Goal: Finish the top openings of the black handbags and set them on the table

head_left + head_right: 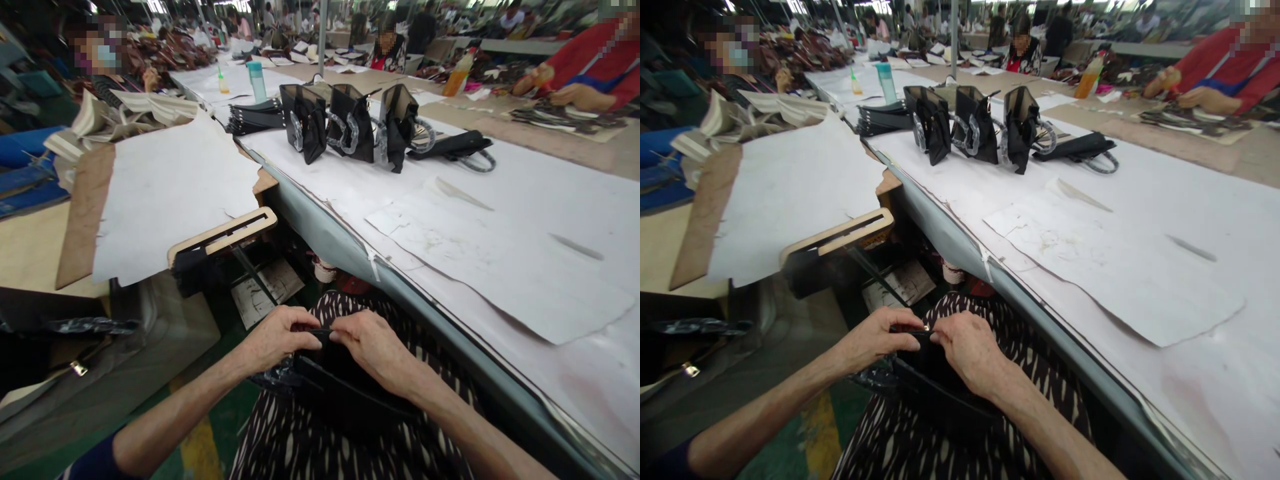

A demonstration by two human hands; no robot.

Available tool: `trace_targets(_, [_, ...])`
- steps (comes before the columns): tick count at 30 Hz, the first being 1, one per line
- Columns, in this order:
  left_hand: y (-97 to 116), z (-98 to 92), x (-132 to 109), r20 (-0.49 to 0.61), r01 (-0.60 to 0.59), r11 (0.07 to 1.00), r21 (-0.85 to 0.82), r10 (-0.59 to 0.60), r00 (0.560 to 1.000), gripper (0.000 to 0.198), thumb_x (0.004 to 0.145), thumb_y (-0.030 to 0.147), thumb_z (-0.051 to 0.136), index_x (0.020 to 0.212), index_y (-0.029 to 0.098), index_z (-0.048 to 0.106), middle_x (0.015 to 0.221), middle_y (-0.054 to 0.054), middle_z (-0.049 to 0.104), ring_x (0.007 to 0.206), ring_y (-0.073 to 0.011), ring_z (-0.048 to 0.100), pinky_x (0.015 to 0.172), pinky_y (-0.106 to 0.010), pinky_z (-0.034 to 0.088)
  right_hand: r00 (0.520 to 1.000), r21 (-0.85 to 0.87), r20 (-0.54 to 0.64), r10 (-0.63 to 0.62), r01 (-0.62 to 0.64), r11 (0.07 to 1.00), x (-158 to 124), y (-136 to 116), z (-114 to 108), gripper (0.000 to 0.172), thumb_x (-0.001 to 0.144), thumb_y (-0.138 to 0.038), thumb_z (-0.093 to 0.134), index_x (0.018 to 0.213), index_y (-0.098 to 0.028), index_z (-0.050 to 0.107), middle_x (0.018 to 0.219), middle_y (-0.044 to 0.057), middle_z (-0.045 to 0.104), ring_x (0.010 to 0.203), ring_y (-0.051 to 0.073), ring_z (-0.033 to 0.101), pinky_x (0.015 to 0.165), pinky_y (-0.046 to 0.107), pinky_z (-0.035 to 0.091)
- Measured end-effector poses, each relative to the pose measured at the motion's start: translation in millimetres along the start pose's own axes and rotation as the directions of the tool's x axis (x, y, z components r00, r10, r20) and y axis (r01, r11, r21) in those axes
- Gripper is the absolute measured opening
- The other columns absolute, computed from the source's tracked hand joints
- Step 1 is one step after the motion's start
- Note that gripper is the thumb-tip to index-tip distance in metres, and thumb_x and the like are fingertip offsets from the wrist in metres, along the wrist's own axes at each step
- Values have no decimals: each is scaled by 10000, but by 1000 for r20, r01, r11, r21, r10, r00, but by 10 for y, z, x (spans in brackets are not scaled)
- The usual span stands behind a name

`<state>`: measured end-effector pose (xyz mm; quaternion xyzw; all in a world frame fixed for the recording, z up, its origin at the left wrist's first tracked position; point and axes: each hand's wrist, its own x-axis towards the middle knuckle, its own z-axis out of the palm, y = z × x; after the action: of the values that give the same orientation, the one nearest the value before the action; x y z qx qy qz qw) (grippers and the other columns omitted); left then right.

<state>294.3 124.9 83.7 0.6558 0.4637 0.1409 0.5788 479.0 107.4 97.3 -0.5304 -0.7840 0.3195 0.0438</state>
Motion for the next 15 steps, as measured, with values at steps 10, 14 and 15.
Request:
trace_targets(10, [-55,38,16,-31,-93,995,-24,93,995,128,709,169,570,733,142,693,662,25,539,632,-103,476,601,-204,337,999,-18,5,-37,37,999,38,-12,43,240,816,-218,421,699,-188,628,655,7,623,610,102,512,588,206,304])
trace_targets(14, [-55,67,15,-49,-84,996,-15,83,995,123,695,132,565,705,134,687,643,29,540,621,-98,467,594,-199,333,999,-94,-20,-30,27,995,49,16,105,242,800,-204,441,637,-182,619,634,18,635,600,108,506,571,228,281])
trace_targets(15, [-49,70,15,-54,-77,997,4,77,996,123,699,130,561,702,133,684,643,29,539,624,-99,469,592,-199,332,1000,-111,-16,-14,12,994,53,24,114,247,799,-208,445,624,-181,617,621,18,634,585,108,501,558,235,272])
